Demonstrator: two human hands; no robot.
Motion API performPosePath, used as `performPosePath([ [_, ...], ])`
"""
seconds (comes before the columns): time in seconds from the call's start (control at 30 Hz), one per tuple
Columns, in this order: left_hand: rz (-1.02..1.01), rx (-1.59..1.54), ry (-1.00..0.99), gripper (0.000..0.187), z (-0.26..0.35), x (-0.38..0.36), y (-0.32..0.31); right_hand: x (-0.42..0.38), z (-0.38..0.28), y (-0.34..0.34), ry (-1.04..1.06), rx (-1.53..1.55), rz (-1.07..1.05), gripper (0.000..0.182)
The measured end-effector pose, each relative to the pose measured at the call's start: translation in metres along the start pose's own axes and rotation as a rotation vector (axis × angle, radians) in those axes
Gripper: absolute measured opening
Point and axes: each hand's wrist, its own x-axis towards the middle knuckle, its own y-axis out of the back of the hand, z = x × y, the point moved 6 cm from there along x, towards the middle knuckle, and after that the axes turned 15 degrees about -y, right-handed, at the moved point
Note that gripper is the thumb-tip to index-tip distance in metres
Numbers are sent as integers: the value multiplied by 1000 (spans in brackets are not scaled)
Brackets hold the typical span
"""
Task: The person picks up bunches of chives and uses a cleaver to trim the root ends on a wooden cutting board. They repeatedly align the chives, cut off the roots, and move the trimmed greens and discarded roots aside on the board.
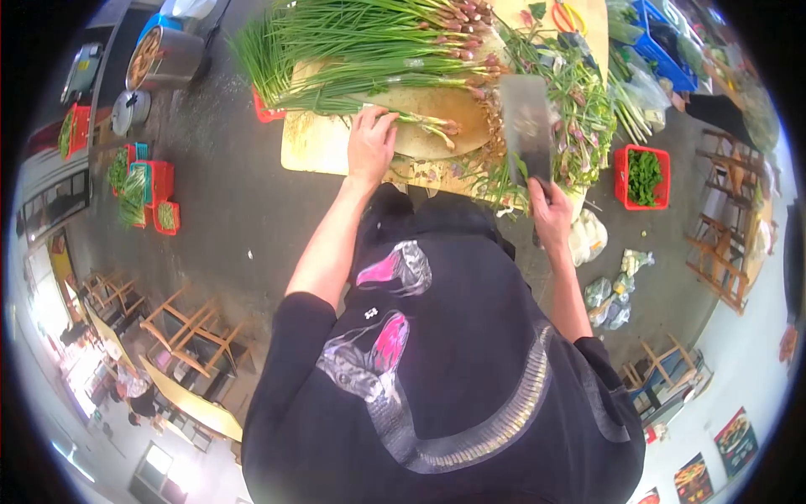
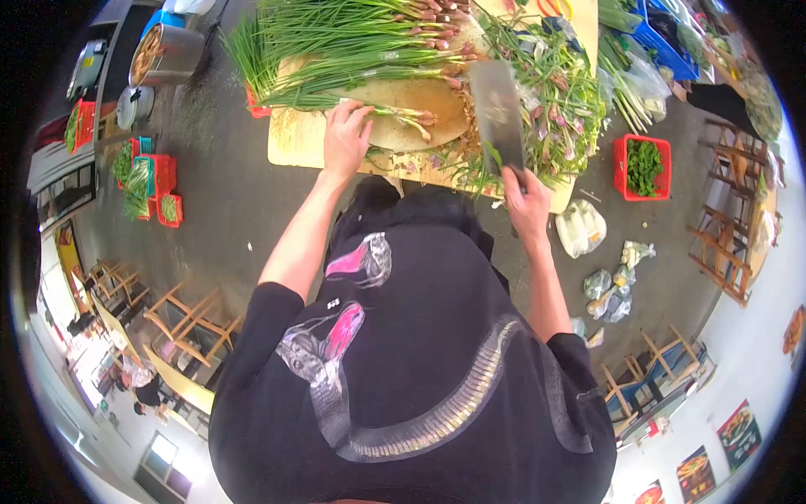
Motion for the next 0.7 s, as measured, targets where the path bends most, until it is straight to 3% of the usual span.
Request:
performPosePath([
  [0.03,15,12,21,28,-2,4,1,18,-14,-14,96,-24,-54,27],
  [0.13,33,24,91,20,2,4,4,47,-68,-43,62,-108,-255,27],
  [0.23,49,26,126,18,2,0,6,68,-103,-72,167,-158,-340,26],
  [0.33,107,-6,135,16,-6,2,0,83,-113,-106,293,-121,-388,27],
  [0.37,114,-32,146,16,-5,0,1,91,-112,-115,286,-290,-435,28],
  [0.7,193,-76,191,14,-5,-8,0,106,-123,-156,336,-313,-548,31],
])
